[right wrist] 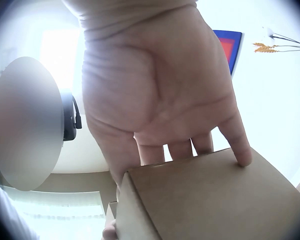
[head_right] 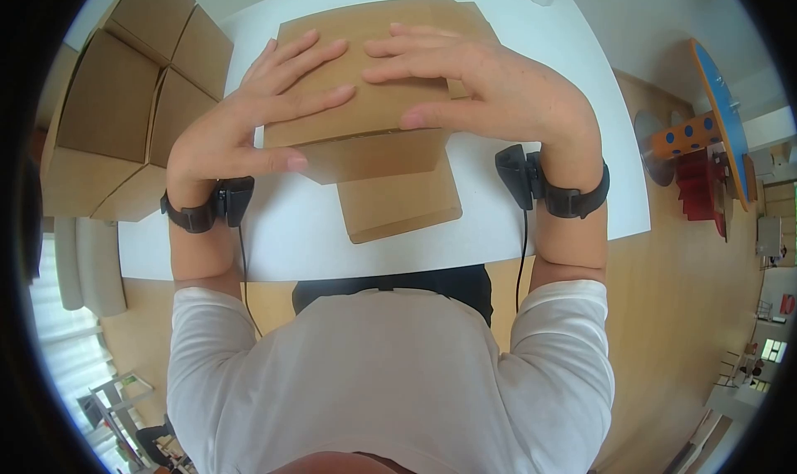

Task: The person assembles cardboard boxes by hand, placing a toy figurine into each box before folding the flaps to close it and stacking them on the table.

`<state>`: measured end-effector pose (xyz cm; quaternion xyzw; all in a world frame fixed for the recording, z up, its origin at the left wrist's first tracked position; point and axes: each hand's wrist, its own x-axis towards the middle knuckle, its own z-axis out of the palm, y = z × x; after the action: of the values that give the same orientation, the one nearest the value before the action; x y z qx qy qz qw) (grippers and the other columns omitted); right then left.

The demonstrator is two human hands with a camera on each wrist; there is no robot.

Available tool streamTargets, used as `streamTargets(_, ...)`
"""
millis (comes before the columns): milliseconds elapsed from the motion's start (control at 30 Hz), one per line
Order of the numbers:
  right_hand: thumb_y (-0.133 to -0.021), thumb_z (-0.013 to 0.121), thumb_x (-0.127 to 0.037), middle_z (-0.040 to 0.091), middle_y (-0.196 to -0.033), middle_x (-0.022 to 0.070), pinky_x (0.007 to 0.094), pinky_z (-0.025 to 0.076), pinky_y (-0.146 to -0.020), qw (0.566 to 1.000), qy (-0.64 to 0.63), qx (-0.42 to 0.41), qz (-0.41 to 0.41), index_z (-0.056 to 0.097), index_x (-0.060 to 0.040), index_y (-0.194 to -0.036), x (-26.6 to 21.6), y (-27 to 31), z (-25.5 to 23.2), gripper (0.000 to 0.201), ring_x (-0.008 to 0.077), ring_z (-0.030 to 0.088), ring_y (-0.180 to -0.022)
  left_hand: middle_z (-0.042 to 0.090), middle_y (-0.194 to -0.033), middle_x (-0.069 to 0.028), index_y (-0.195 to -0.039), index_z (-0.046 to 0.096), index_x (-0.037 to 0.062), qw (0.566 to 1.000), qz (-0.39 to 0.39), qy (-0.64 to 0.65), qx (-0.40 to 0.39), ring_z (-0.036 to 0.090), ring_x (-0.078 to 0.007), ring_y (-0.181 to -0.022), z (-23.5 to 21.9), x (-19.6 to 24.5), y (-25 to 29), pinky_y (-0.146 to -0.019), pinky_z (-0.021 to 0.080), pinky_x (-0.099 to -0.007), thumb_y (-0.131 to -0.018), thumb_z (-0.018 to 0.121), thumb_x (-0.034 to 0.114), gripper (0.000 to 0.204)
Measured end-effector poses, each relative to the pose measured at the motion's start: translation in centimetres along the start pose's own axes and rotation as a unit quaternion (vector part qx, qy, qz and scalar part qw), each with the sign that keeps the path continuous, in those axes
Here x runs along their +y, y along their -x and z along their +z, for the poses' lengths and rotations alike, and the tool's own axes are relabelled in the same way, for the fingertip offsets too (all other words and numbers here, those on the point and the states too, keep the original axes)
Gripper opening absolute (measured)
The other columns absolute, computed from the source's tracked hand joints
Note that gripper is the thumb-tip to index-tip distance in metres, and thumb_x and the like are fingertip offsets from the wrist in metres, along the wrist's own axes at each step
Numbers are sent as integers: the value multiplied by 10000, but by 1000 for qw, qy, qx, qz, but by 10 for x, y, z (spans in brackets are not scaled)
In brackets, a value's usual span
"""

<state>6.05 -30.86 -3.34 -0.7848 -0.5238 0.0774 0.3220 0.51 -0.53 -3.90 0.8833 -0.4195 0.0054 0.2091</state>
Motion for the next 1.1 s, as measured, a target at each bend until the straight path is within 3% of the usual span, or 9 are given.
streamTargets(267, -836, 769, -254, 356, -1586, 113, 452, 251, -1197, 996, 55, 16, 63, 544, -159, -1429, 0, 4, 3, 642, 330, 266, -1488, 283, -1617, -146, -1424, 568, 194, 999, -12, 11, -35, 143, -419, -1505, -6, 4, -1, -1180, -20, -609, -812, 691, 453, 676)
streamTargets(400, -856, 765, -301, 330, -1589, 144, 428, 251, -1194, 990, 6, 118, 80, 378, -128, -1528, 6, 10, 11, 794, 306, 265, -1487, 227, -1636, -152, -1472, 500, 173, 1000, -29, 3, -9, 106, -390, -1520, -6, 8, 6, -1203, 11, -553, -847, 679, 428, 698)
streamTargets(467, -865, 761, -319, 306, -1593, 163, 419, 281, -1180, 970, -82, 208, 93, 270, -106, -1571, 7, 21, 20, 885, 291, 266, -1485, 160, -1649, -165, -1528, 391, 162, 995, -48, 42, 74, 86, -374, -1528, 7, 12, 10, -1208, 42, -534, -874, 674, 424, 760)
streamTargets(533, -870, 757, -347, 281, -1601, 169, 418, 329, -1153, 958, -180, 189, 116, 180, -94, -1586, 11, 35, 32, 954, 279, 281, -1476, 73, -1659, -187, -1588, 246, 163, 968, -91, 134, 192, 75, -370, -1529, 24, 22, 22, -1205, 85, -533, -905, 675, 425, 848)
streamTargets(567, -872, 756, -360, 268, -1605, 172, 417, 353, -1139, 949, -230, 178, 125, 134, -88, -1594, 13, 40, 39, 990, 273, 289, -1471, -9, -1659, -204, -1604, 59, 103, 956, -115, 182, 201, 31, -321, -1538, 30, 21, 28, -1208, 114, -472, -960, 614, 427, 910)
streamTargets(667, -855, 770, -397, 255, -1600, 184, 414, 412, -1091, 950, -250, 137, 127, 113, -83, -1592, 11, 42, 62, 1036, 270, 328, -1447, -3, -1662, -182, -1602, 15, 105, 874, -215, 356, 252, 19, -289, -1539, 58, 16, 35, -1210, 108, -454, -993, 551, 471, 890)
streamTargets(700, -851, 770, -397, 272, -1589, 201, 411, 371, -1118, 951, -244, 130, 140, 82, -62, -1588, 7, 39, 65, 1063, 292, 326, -1449, 55, -1663, -142, -1603, 6, 108, 851, -273, 373, 251, 68, -268, -1531, 57, 28, 34, -1209, 128, -425, -1016, 492, 495, 855)
streamTargets(800, -837, 775, -391, 315, -1563, 235, 405, 288, -1173, 953, -227, 115, 167, 24, -14, -1578, -4, 33, 69, 1120, 333, 324, -1452, 105, -1655, -110, -1605, 2, 123, 782, -227, 544, 203, 101, -254, -1521, 68, 33, 23, -1209, 128, -408, -1021, 484, 483, 838)
streamTargets(1100, -822, 794, -299, 434, -1491, 209, 396, 388, -1106, 952, -199, 106, 206, 50, -54, -1584, -32, 41, 71, 1093, 321, 464, -1354, 75, -1655, -112, -1590, -86, 107, 792, -196, 518, 259, 60, -252, -1524, 68, 84, 33, -1217, 83, -403, -1037, 447, 439, 836)
